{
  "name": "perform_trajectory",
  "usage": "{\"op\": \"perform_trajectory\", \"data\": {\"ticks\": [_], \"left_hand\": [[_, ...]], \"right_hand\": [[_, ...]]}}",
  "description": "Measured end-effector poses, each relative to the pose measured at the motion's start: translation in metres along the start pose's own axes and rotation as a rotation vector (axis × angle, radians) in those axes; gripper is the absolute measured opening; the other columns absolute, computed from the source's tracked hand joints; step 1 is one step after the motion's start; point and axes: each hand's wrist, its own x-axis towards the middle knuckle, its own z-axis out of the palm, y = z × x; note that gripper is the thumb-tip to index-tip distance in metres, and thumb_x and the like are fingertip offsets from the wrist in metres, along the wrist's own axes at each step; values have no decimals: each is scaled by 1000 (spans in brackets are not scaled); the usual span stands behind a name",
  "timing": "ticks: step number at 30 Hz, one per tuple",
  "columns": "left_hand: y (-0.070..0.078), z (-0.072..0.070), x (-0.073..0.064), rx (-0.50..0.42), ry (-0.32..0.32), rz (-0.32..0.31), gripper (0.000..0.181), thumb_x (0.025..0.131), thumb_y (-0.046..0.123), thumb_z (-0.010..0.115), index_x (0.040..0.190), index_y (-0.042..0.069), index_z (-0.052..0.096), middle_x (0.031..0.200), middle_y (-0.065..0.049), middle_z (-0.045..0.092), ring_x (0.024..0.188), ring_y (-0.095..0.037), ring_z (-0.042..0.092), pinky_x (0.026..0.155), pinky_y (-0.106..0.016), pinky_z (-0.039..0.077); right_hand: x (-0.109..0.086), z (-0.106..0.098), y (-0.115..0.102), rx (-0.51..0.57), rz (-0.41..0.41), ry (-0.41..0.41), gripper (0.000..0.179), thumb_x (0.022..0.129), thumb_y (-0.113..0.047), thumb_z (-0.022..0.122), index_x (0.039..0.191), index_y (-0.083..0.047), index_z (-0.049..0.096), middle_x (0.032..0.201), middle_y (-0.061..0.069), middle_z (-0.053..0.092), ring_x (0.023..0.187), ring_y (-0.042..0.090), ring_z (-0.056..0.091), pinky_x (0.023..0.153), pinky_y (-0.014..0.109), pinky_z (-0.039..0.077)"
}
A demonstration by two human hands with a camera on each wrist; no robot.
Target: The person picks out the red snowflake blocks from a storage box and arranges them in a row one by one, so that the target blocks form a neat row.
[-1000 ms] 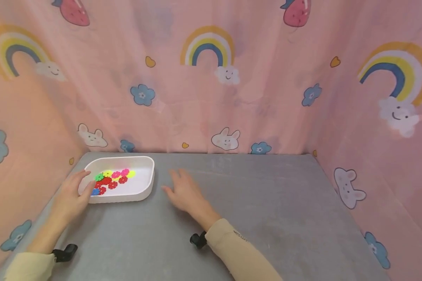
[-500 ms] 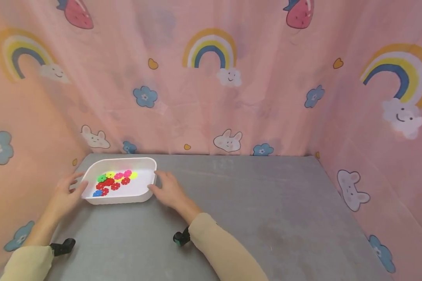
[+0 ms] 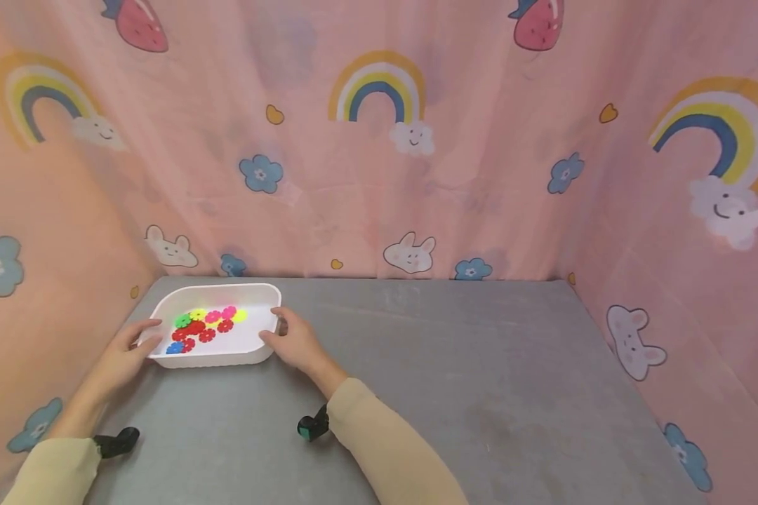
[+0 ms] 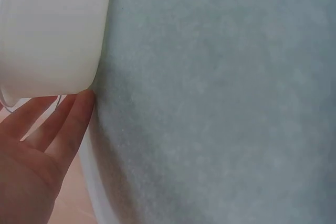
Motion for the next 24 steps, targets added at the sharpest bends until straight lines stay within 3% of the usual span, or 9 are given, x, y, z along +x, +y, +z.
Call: {"op": "perform_trajectory", "data": {"ticks": [6,13,18,24], "left_hand": [[2,-2,-1,-24,6,8,60,109,37,44,152,-3,35,160,-35,18,146,-57,15,111,-74,22],[7,1,-7,-24,-8,3,63,108,41,44,154,-2,34,160,-35,19,140,-58,29,105,-65,41],[16,6,-10,-44,3,-14,67,106,46,46,155,2,35,161,-32,21,136,-54,37,106,-65,41],[28,20,-14,-12,35,51,63,106,44,49,153,3,40,157,-32,28,132,-52,43,101,-61,47]], "right_hand": [[-4,-2,-2,25,1,4,54,98,-31,69,147,-14,51,145,15,55,125,30,61,97,41,55],[-15,-9,-4,40,-4,12,53,99,-29,68,147,-12,52,145,18,55,125,32,61,96,42,55],[-23,-21,-7,61,-16,34,51,98,-25,69,145,-11,53,143,20,55,125,35,60,97,44,55],[-34,-39,-2,66,-32,63,50,99,-25,68,144,-9,54,145,20,55,127,36,59,99,48,53]]}}
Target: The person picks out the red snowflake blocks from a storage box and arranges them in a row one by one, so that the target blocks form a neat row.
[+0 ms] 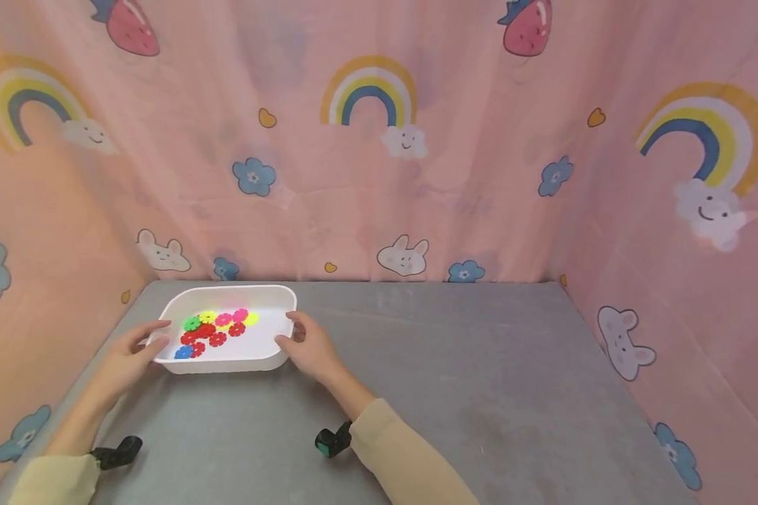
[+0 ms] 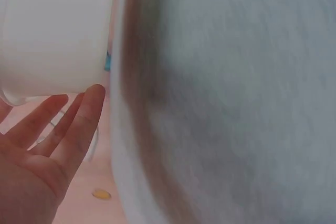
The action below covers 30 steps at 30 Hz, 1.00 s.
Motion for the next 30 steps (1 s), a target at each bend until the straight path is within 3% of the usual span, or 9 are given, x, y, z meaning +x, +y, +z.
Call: {"op": "perform_trajectory", "data": {"ticks": [5,10,18,30], "left_hand": [[14,10,-4,11,-1,31,60,106,43,51,151,4,43,156,-30,32,126,-49,50,96,-55,52],[26,24,-8,16,1,42,59,105,43,53,151,8,45,157,-28,34,130,-50,47,100,-60,48],[30,46,-19,13,-12,53,59,102,47,56,149,12,48,155,-23,39,129,-46,51,99,-57,50],[47,67,-32,20,-64,92,57,101,45,61,147,14,51,155,-21,41,129,-45,54,96,-53,54]], "right_hand": [[-9,-17,6,16,-43,12,50,98,-21,68,143,-3,53,144,25,54,127,40,58,100,50,52],[-19,-36,13,19,-71,24,50,98,-18,67,142,0,53,143,28,53,127,42,57,102,51,50],[-38,-56,23,-12,-46,32,49,97,-18,68,141,0,54,141,28,55,126,42,59,101,51,50],[-64,-82,34,-40,-5,57,49,95,-17,72,139,-1,56,139,27,57,123,41,61,99,50,52]]}}
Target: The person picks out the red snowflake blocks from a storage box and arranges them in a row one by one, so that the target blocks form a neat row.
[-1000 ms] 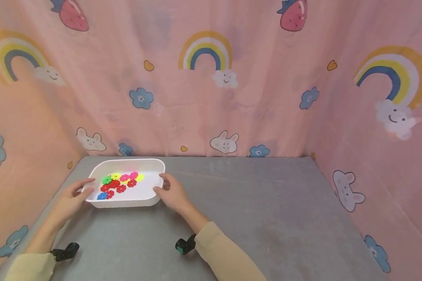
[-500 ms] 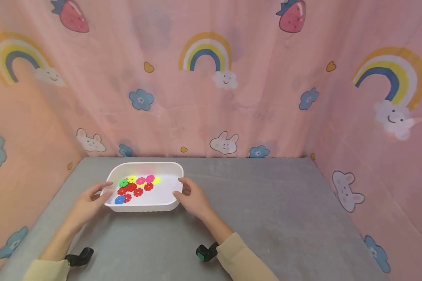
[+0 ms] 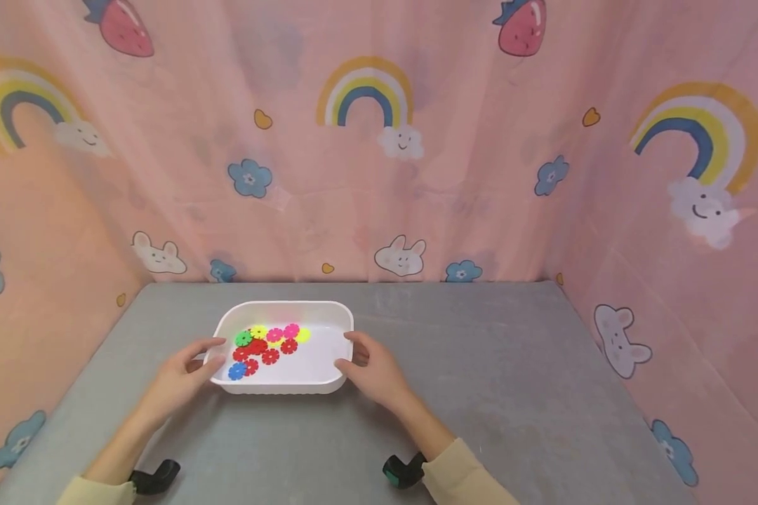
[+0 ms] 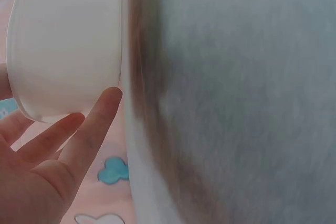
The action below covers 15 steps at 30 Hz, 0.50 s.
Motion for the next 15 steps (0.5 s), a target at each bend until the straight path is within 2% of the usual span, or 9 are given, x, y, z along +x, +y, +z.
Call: {"op": "perform_trajectory", "data": {"ticks": [6,15], "left_hand": [[7,11,-4,8,-9,17,52,100,39,64,144,13,54,151,-21,47,124,-43,58,91,-51,57],[8,24,-10,-20,-37,11,50,99,34,67,143,13,56,148,-20,50,121,-40,61,88,-46,59]], "right_hand": [[-9,-10,6,-44,36,-4,48,95,-16,73,138,-2,57,138,24,59,120,38,64,95,49,54],[-19,-21,16,-82,81,-20,51,92,-20,76,137,-5,59,135,22,61,118,35,65,95,47,55]]}}
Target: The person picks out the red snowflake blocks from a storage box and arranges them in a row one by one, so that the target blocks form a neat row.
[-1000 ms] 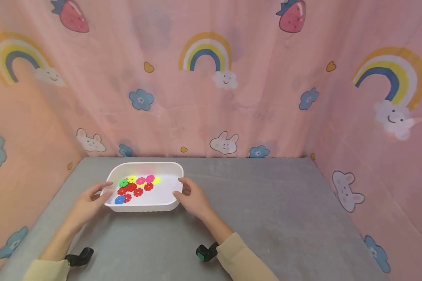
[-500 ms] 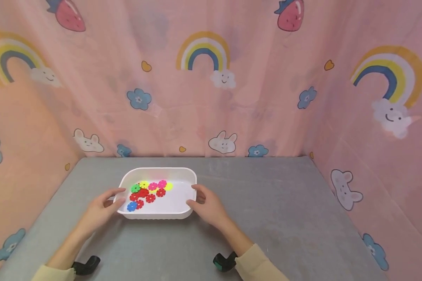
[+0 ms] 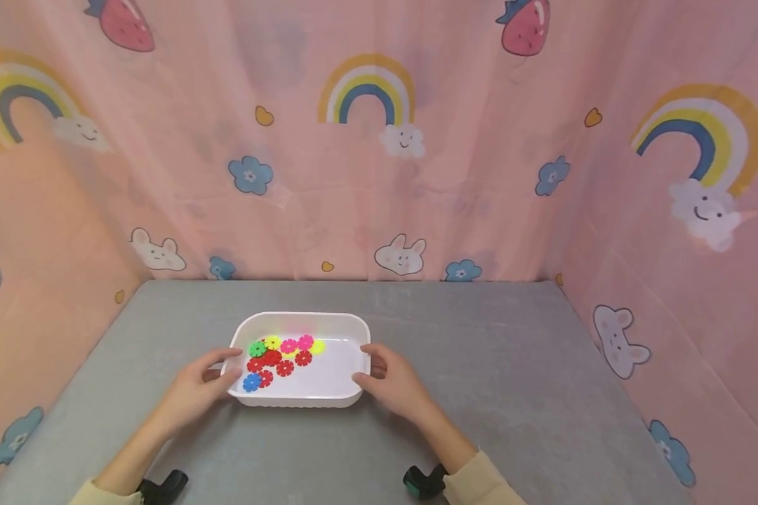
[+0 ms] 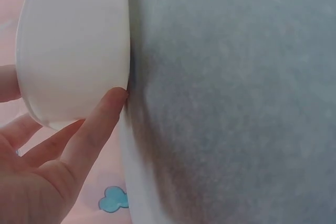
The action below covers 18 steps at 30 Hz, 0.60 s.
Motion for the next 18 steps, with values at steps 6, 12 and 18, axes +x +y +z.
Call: {"op": "perform_trajectory", "data": {"ticks": [6,12,18], "left_hand": [[0,-3,0,4,-33,-13,51,99,38,66,142,13,56,149,-20,49,125,-42,58,92,-50,57],[3,-7,4,38,-63,-22,50,100,35,64,143,13,54,150,-21,48,129,-45,54,96,-57,53],[2,-5,9,46,-79,-30,51,101,32,63,147,16,51,154,-22,43,133,-49,49,99,-60,49]], "right_hand": [[-3,-3,-6,-52,13,-6,53,93,-23,75,140,-8,57,135,19,62,117,34,65,92,49,56],[0,-17,-22,-179,-22,28,46,96,-24,72,137,-7,60,129,13,66,114,31,65,90,48,57],[3,-24,-44,-292,-86,56,41,97,-26,70,132,-5,64,125,11,68,109,26,66,88,43,59]]}}
